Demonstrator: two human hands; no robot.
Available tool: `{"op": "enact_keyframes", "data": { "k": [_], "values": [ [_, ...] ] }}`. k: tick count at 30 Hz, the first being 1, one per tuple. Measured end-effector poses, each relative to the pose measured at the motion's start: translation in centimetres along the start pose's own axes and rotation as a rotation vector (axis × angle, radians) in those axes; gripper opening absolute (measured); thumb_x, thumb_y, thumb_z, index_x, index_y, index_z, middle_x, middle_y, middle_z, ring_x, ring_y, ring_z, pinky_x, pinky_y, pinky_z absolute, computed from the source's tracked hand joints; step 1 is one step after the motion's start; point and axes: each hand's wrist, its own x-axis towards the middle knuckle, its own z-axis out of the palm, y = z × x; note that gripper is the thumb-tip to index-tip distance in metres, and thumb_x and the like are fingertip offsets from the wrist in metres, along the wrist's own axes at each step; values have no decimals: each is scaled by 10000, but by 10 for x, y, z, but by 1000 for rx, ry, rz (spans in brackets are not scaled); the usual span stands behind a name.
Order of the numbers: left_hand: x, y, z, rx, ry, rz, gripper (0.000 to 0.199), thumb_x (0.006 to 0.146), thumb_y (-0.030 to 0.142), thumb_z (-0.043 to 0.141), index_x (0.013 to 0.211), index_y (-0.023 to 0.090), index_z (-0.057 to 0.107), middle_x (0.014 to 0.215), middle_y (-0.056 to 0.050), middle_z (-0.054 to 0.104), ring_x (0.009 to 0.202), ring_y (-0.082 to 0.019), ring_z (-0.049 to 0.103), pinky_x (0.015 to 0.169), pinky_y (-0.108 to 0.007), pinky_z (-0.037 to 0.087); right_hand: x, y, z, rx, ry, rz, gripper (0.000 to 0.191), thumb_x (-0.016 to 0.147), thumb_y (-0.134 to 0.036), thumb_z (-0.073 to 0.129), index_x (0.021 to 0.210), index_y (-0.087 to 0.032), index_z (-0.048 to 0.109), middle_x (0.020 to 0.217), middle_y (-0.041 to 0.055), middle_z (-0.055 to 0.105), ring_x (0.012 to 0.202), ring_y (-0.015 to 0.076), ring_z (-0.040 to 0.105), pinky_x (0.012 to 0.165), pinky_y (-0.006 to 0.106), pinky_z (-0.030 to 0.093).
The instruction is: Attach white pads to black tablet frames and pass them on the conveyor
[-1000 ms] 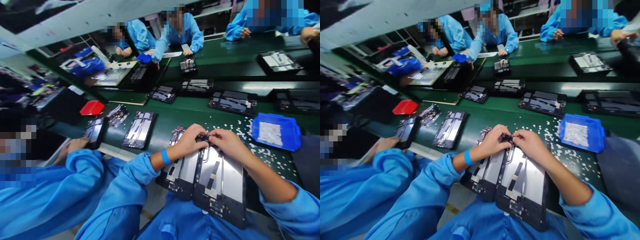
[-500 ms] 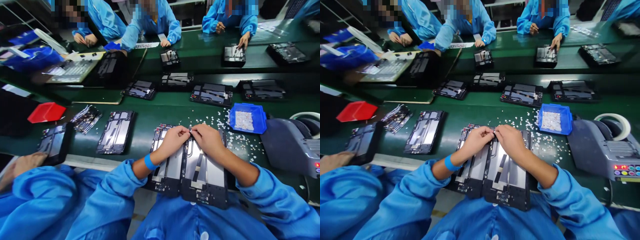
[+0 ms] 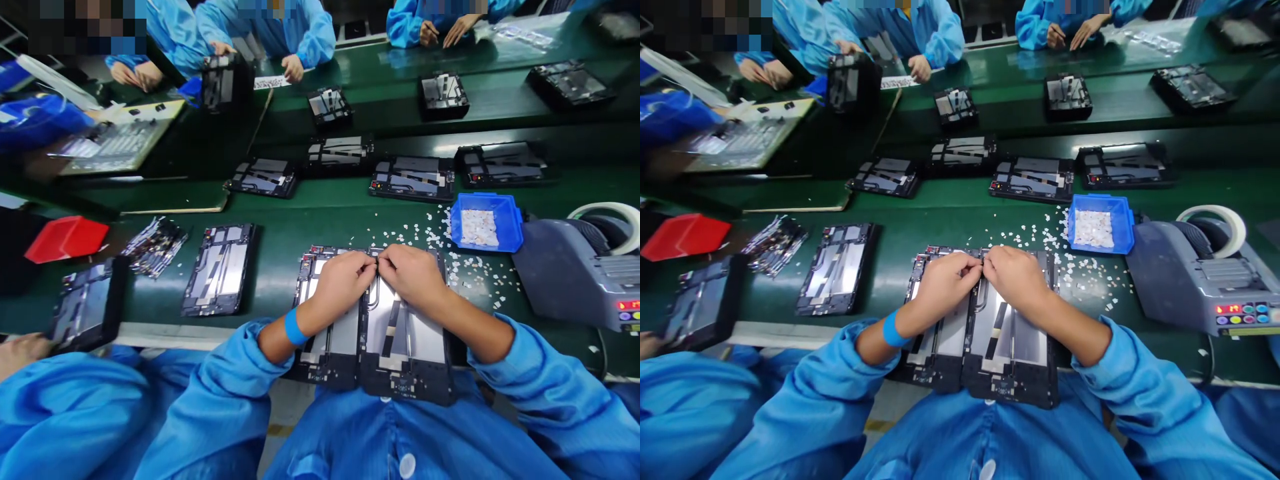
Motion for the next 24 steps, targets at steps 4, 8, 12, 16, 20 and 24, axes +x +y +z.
{"op": "enact_keyframes", "data": {
  "k": [4,8,12,16,20,24],
  "values": [
    [5,-3,2,-250,-29,-124,120,884,199,613,831,209,721,809,-14,744,762,-180,662,707,-286,458,0,6,-9,-56,50,4,204,932,-194,530,768,-208,650,781,66,694,753,199,608,706,300,394],
    [10,-16,4,-651,-131,-262,85,844,268,652,840,186,678,824,-15,718,727,-150,630,663,-258,459,1,65,-62,-216,122,340,168,916,-245,550,818,-188,674,800,97,684,731,222,600,659,320,349],
    [12,-22,8,-803,-163,-371,119,805,282,683,802,186,612,779,1,666,626,-108,539,596,-238,415,-6,113,-106,-463,-5,563,320,977,-301,484,954,-106,737,855,215,696,787,292,642,657,372,324],
    [12,-20,14,-836,-97,-404,159,784,274,700,798,196,562,744,15,636,640,-113,553,605,-240,421,-13,68,-79,-178,-22,198,198,939,-216,551,962,-163,741,959,135,743,896,254,668,751,342,413],
    [9,-17,16,-810,-45,-375,143,770,250,695,803,196,566,719,30,624,656,-117,562,620,-243,422,-8,4,-28,28,-140,11,193,987,-245,573,926,-195,750,929,63,761,869,222,681,773,317,448],
    [6,-14,15,-713,15,-324,76,757,217,668,786,190,603,766,15,662,710,-134,603,668,-261,451,-2,-9,-9,0,-143,56,184,978,-218,592,914,-188,761,938,59,776,855,214,685,747,305,429]
  ]
}}
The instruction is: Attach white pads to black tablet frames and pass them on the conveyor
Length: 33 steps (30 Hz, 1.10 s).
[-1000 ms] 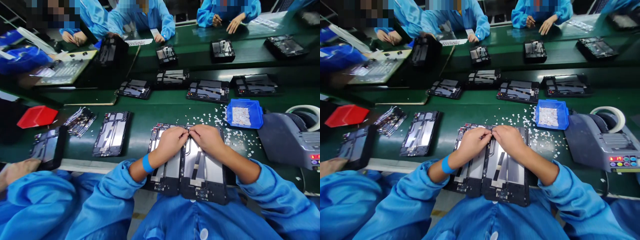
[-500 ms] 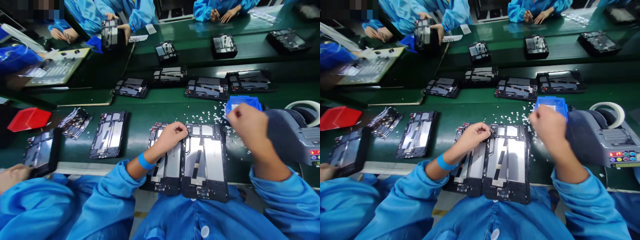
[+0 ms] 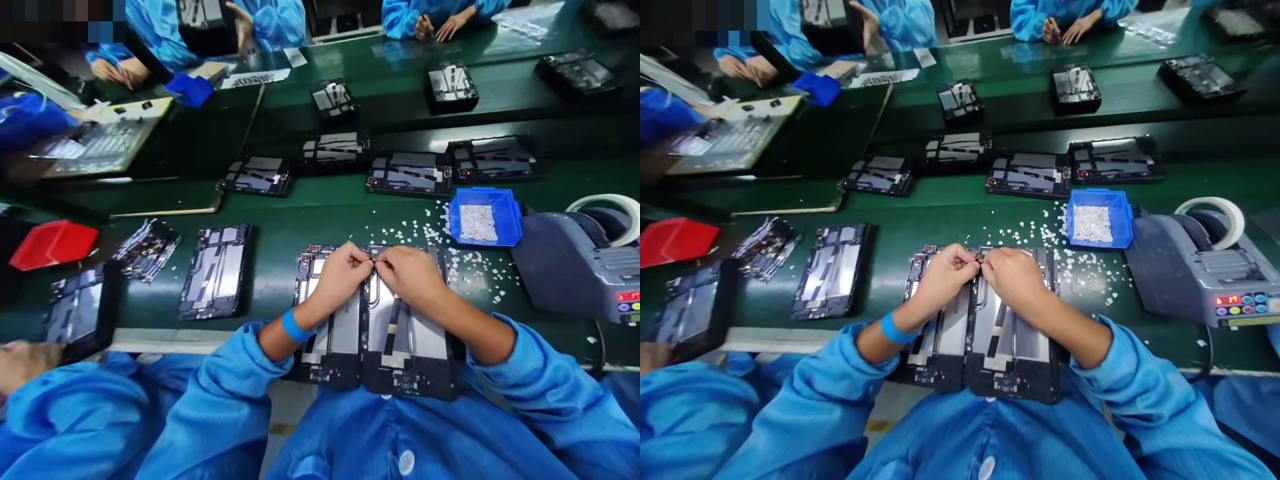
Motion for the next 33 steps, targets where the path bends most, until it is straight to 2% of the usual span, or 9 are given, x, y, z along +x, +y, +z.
{"op": "enact_keyframes", "data": {
  "k": [5,9,12,16,19,21,25,28,33],
  "values": [
    [-5,3,1,97,41,49,35,757,197,652,749,197,618,746,13,679,700,-147,613,663,-276,452,0,2,7,-70,96,-18,173,929,-178,574,838,-180,721,852,73,741,800,215,644,735,311,400],
    [-4,2,1,69,26,44,45,739,185,653,743,196,610,736,17,673,691,-141,610,653,-267,444,9,2,10,-74,114,-59,155,867,-131,539,783,-182,659,806,81,695,762,208,591,714,313,370],
    [0,-2,0,-42,-3,-16,113,748,233,689,754,198,582,710,25,653,657,-130,592,633,-258,439,13,23,-8,-24,145,-24,114,828,-141,547,750,-198,608,756,55,653,724,196,553,669,309,336],
    [4,-6,-1,-156,-38,-91,182,741,268,721,761,201,553,679,34,632,609,-117,565,606,-251,428,7,72,-54,-70,310,217,111,814,-177,551,713,-212,577,694,36,607,666,190,521,628,312,302],
    [4,-7,-1,-158,-44,-84,190,750,277,725,766,200,553,692,31,635,622,-119,571,612,-253,427,-3,82,-66,-71,300,268,117,825,-192,570,719,-210,617,696,44,639,669,199,553,645,316,341],
    [3,-6,0,-133,-39,-66,188,760,286,727,772,199,560,716,25,644,644,-124,581,621,-255,431,-9,69,-55,23,235,139,113,863,-219,584,795,-205,673,766,53,692,731,206,608,692,313,398],
    [1,0,2,-55,-13,-13,132,764,250,703,775,196,584,744,22,652,682,-128,593,637,-256,433,-11,27,-13,117,152,-76,154,940,-240,574,889,-199,715,848,57,728,810,206,646,772,312,442],
    [-1,4,3,-13,-9,14,73,765,211,669,765,195,597,747,20,655,690,-129,595,640,-257,433,-4,14,4,103,130,-69,125,918,-189,598,847,-195,701,828,54,719,790,198,633,762,302,426],
    [-2,5,4,22,-1,25,41,766,198,655,761,195,615,750,14,664,697,-139,602,647,-265,443,2,14,7,69,120,-47,120,877,-150,590,798,-202,663,810,52,707,772,194,603,734,295,390]
  ]
}}
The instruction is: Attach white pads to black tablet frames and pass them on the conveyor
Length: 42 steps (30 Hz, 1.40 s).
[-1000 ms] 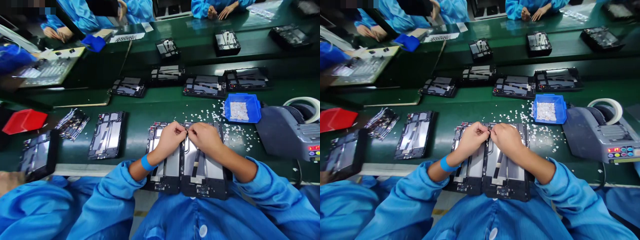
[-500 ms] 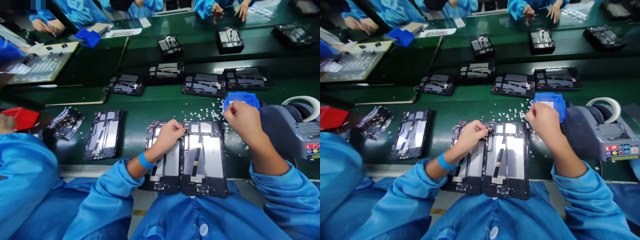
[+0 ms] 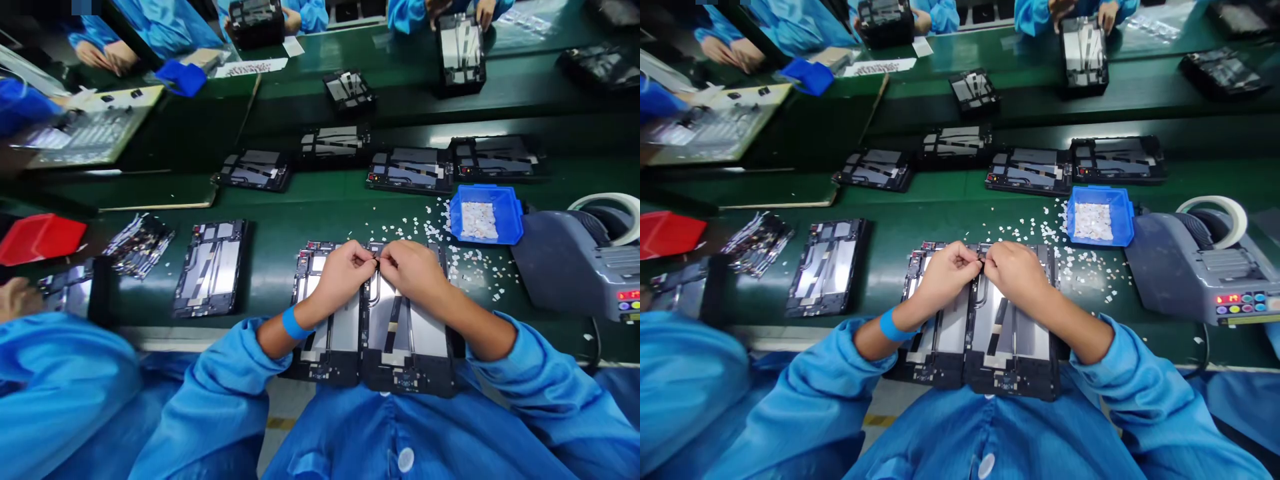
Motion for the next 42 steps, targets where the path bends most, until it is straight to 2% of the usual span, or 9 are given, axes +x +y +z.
{"op": "enact_keyframes", "data": {
  "k": [6,11,13,15,19,24,27,30,42],
  "values": [
    [1,-4,0,7,-18,17,51,756,194,667,750,196,617,746,11,672,705,-144,608,653,-267,447,7,-1,-6,46,-53,1,114,804,-125,565,730,-206,597,737,39,657,709,181,556,667,293,344],
    [3,-9,-4,-80,-24,-32,117,771,245,706,772,196,600,778,0,687,719,-143,628,660,-263,460,7,68,-63,-121,125,280,76,814,-188,579,744,-203,605,744,56,662,691,189,561,640,296,336],
    [3,-10,-7,-88,-34,-43,130,772,251,721,781,195,604,775,-1,687,707,-140,627,655,-261,464,2,92,-87,-322,87,472,133,833,-226,583,706,-198,612,681,76,640,644,205,541,616,315,297],
    [3,-8,-14,-73,-52,-41,128,784,262,731,803,193,625,799,-13,704,728,-146,644,674,-266,487,-2,96,-98,-369,28,485,141,850,-227,572,743,-191,657,698,89,662,651,219,560,620,323,303],
    [3,-5,-36,18,-47,22,116,871,308,690,890,195,677,911,-52,758,784,-165,684,717,-285,533,4,50,-79,-73,-55,221,167,883,-217,568,907,-203,732,834,63,744,723,207,633,664,307,386],
    [5,-6,-57,531,-77,271,171,936,238,620,1047,212,747,982,-57,772,899,-209,707,835,-346,548,36,3,-40,25,-262,200,278,945,-306,572,753,-196,739,766,56,746,684,183,622,621,289,356],
    [5,-10,-54,707,-152,473,249,972,208,577,1162,205,737,1140,-92,764,1086,-255,686,973,-411,527,48,0,-27,-26,-334,226,271,906,-276,584,702,-190,740,699,53,723,637,173,599,592,290,329],
    [7,-14,-46,799,-176,574,298,1004,208,540,1248,180,709,1172,-116,749,1081,-266,679,978,-425,521,50,2,-21,-80,-339,229,249,863,-242,579,680,-190,740,648,46,691,609,167,581,582,287,314],
    [15,-21,-37,931,-238,653,383,1026,166,480,1362,170,663,1203,-115,740,1005,-245,657,906,-377,504,60,2,-20,-136,-385,266,221,812,-249,649,599,-217,700,627,61,681,588,189,578,560,303,334]
  ]
}}
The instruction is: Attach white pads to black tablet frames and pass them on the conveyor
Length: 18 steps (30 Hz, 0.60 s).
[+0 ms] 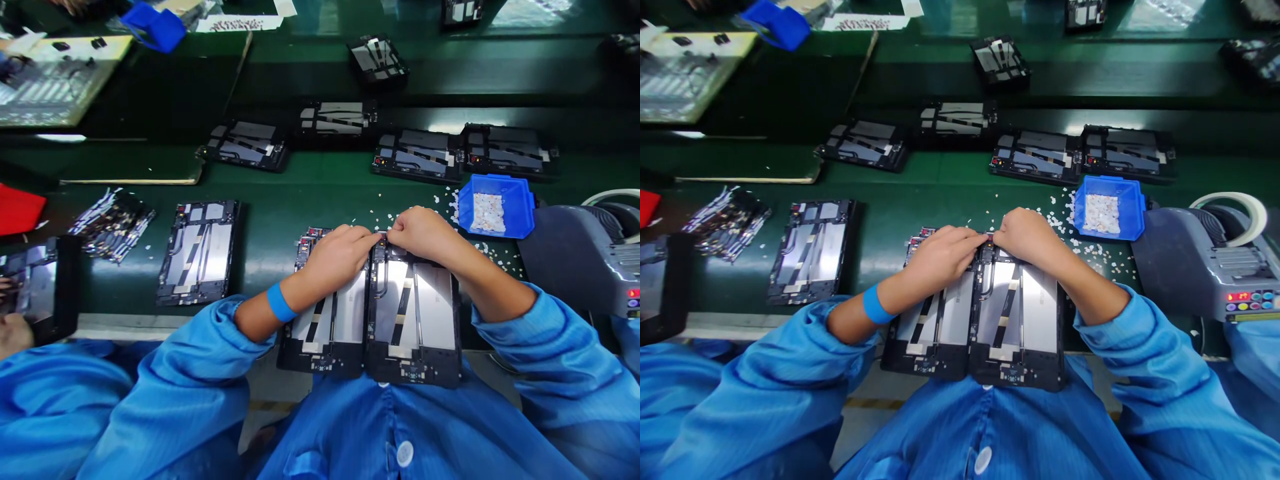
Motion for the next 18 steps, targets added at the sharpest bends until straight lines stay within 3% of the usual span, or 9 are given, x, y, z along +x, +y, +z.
{"op": "enact_keyframes", "data": {
  "k": [6,10,14,18],
  "values": [
    [0,1,-1,86,-24,21,363,1029,167,498,1349,196,667,1196,-114,734,961,-236,646,837,-363,481,-1,5,6,2,53,-41,225,804,-244,635,592,-219,705,623,65,688,587,186,577,549,302,315],
    [2,10,-7,214,-69,68,359,1040,142,462,1348,150,646,1147,-142,720,924,-260,613,748,-383,433,-3,8,10,17,82,-55,201,818,-256,619,648,-217,720,672,59,706,634,191,592,579,304,317],
    [11,18,-13,264,-130,125,321,1036,110,412,1196,113,690,1012,-148,693,896,-275,580,721,-396,395,-7,12,13,26,99,-75,209,871,-265,596,713,-206,720,704,44,707,662,188,595,604,301,318],
    [19,12,-15,222,-163,165,282,1008,106,463,1118,143,720,971,-133,691,914,-271,581,758,-389,399,-20,18,20,93,187,-113,174,921,-227,580,850,-191,735,797,40,727,728,187,614,668,293,372]
  ]
}}
